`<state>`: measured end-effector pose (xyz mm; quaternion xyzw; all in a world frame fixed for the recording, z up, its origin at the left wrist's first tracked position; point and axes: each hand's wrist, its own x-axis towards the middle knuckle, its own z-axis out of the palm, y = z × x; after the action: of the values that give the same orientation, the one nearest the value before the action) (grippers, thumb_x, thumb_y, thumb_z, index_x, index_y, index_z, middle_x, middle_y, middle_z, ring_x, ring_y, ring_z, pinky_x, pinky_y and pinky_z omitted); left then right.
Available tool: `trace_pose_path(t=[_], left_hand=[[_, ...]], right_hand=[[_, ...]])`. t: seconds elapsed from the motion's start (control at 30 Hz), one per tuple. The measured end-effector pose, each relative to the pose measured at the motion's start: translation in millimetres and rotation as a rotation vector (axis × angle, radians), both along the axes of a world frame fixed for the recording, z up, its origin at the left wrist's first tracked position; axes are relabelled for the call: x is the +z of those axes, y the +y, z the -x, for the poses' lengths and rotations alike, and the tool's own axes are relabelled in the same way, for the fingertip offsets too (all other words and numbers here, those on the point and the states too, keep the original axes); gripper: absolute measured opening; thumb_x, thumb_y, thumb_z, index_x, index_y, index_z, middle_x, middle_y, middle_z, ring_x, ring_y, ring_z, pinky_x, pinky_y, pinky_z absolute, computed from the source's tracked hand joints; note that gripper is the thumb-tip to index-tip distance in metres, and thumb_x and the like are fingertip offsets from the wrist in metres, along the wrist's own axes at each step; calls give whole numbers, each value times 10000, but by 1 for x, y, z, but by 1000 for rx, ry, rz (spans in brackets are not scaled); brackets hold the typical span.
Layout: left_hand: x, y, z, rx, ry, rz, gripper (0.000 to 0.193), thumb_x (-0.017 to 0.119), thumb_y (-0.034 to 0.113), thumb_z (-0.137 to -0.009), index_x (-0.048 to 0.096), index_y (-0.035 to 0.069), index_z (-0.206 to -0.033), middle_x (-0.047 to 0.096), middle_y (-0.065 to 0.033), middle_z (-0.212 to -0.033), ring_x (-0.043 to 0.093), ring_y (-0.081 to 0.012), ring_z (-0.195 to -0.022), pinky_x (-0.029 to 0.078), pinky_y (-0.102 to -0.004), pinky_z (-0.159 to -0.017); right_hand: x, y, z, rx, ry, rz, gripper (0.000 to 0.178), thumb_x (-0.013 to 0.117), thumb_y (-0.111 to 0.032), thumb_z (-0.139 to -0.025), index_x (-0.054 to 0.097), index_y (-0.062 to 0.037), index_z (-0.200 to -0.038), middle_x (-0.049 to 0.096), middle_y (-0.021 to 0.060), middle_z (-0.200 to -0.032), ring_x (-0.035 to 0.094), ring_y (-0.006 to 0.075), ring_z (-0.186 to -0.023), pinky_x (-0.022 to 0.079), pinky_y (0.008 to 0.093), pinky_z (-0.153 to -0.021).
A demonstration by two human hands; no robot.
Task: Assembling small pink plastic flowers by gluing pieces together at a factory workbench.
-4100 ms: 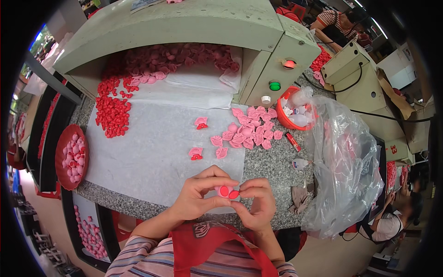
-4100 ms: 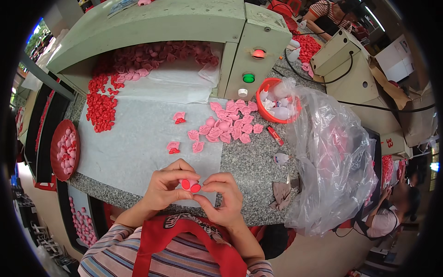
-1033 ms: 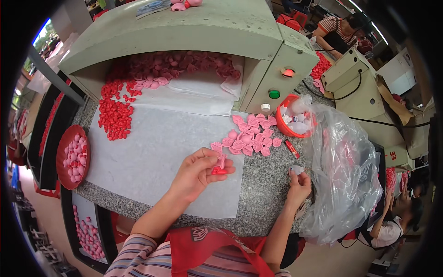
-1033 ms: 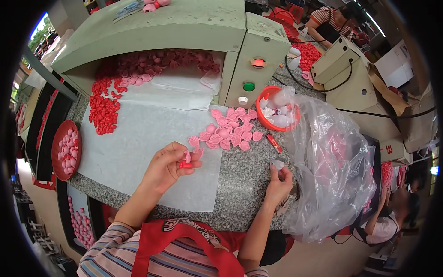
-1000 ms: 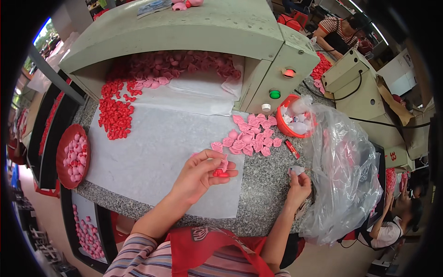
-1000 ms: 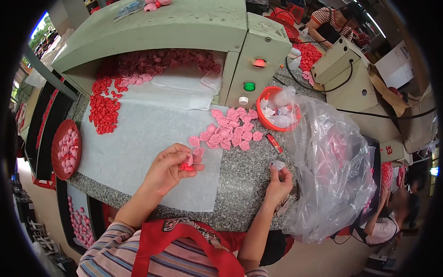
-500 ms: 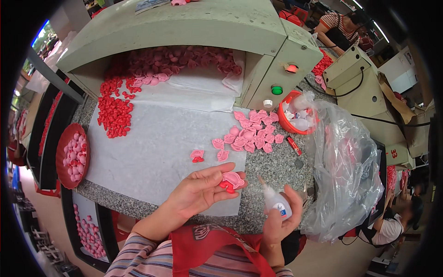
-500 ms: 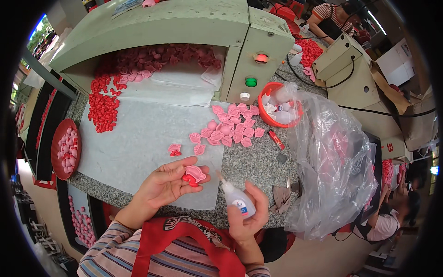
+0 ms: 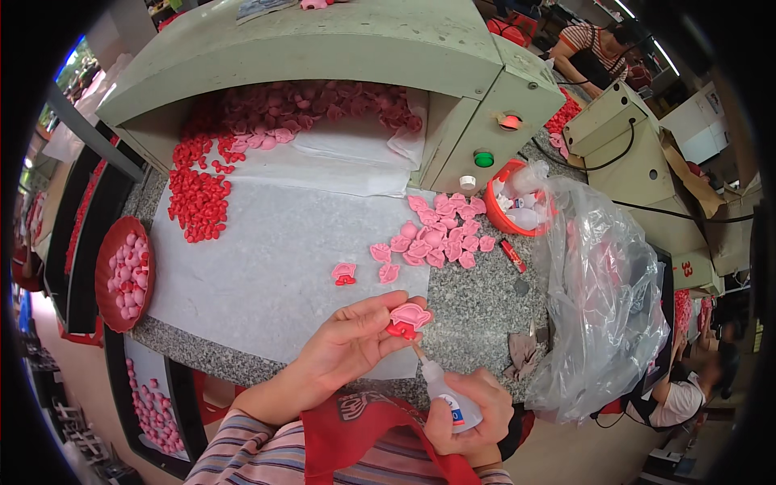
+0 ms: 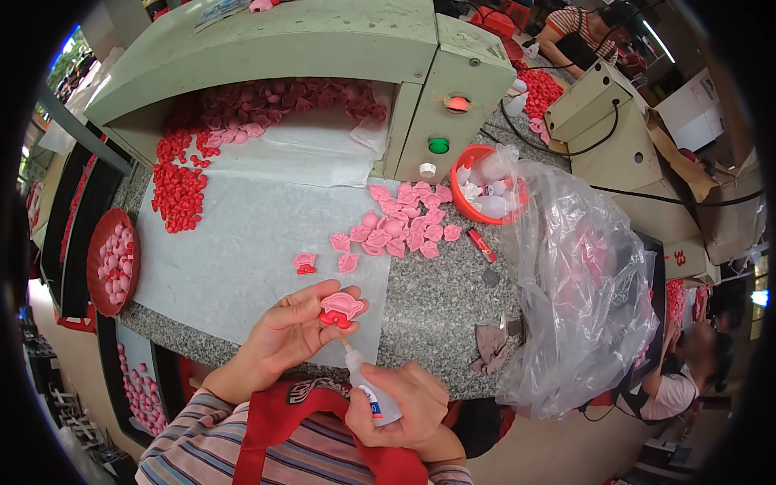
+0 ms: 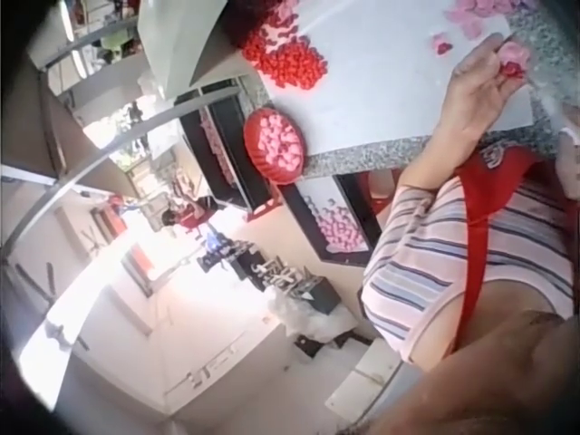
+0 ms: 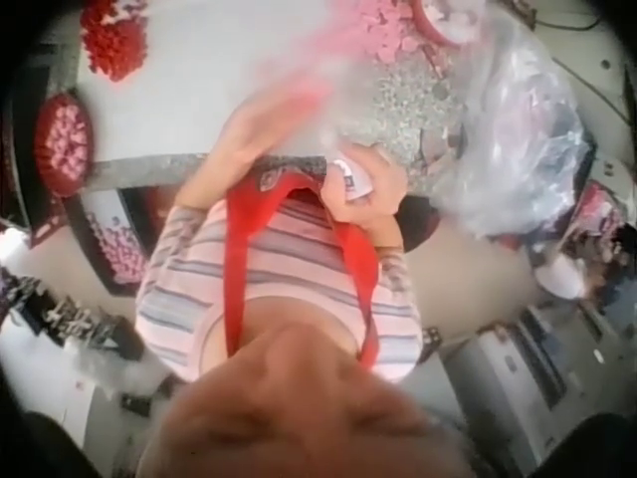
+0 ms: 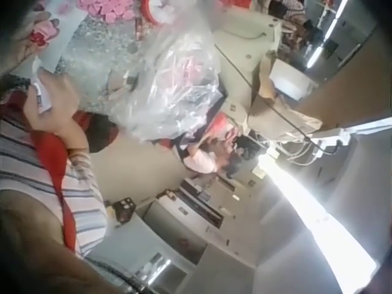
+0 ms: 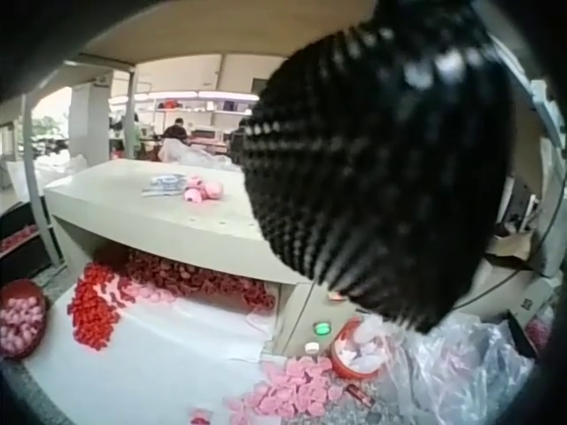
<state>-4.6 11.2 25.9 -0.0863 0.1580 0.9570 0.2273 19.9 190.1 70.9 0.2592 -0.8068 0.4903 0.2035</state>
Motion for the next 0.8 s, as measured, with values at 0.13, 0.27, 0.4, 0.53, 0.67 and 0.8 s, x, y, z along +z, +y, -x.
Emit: trace_pose_path(t=[0.13, 0.27, 0.4, 0.53, 0.67, 0.8], left_hand=[[5, 3, -1, -2, -9, 48, 333, 537, 107, -854, 513, 11, -1173, 447, -190, -1274, 458, -282, -1172, 389, -410, -990], [5, 2, -1, -6, -20, 46, 342, 539, 106, -856, 508, 5, -1181, 463, -170, -1267, 471, -262, -1160, 393, -395, -986], [4, 2, -1, -1, -7, 2, 338, 539, 102, -860, 512, -1, -1181, 475, -155, -1262, 479, -248, -1152, 395, -381, -982], [5, 2, -1, -6, -13, 35, 332, 539, 99, -859, 519, -1, -1175, 473, -154, -1264, 480, -246, -1151, 397, -378, -981], [5, 2, -1, -7, -10, 38, 333, 540, 99, -858, 518, -3, -1175, 471, -154, -1266, 483, -242, -1147, 400, -374, -979], [4, 2, -1, -9, -9, 45, 330, 542, 96, -856, 522, -6, -1169, 471, -155, -1266, 489, -235, -1140, 401, -371, -979]], right_hand=[[2, -3, 2, 16, 21, -45, 306, 599, -42, -627, 548, 19, -923, 592, 115, -700, 460, 174, -448, 388, 266, -419], [2, -4, 5, 27, 47, -41, 319, 656, -24, -608, 575, 14, -913, 621, 77, -698, 483, 152, -431, 370, 234, -394], [1, -4, 6, 35, 52, -52, 314, 651, -18, -619, 567, 15, -920, 625, 76, -711, 482, 148, -429, 364, 237, -390], [1, -3, 6, 44, 45, -58, 315, 649, -14, -623, 564, 16, -924, 626, 76, -715, 478, 146, -426, 358, 236, -386], [1, -3, 6, 48, 46, -53, 317, 647, -10, -625, 562, 16, -929, 625, 75, -711, 475, 145, -425, 352, 234, -385], [2, -4, 7, 56, 52, -52, 322, 647, -9, -627, 560, 16, -935, 622, 75, -703, 471, 146, -425, 351, 234, -384]])
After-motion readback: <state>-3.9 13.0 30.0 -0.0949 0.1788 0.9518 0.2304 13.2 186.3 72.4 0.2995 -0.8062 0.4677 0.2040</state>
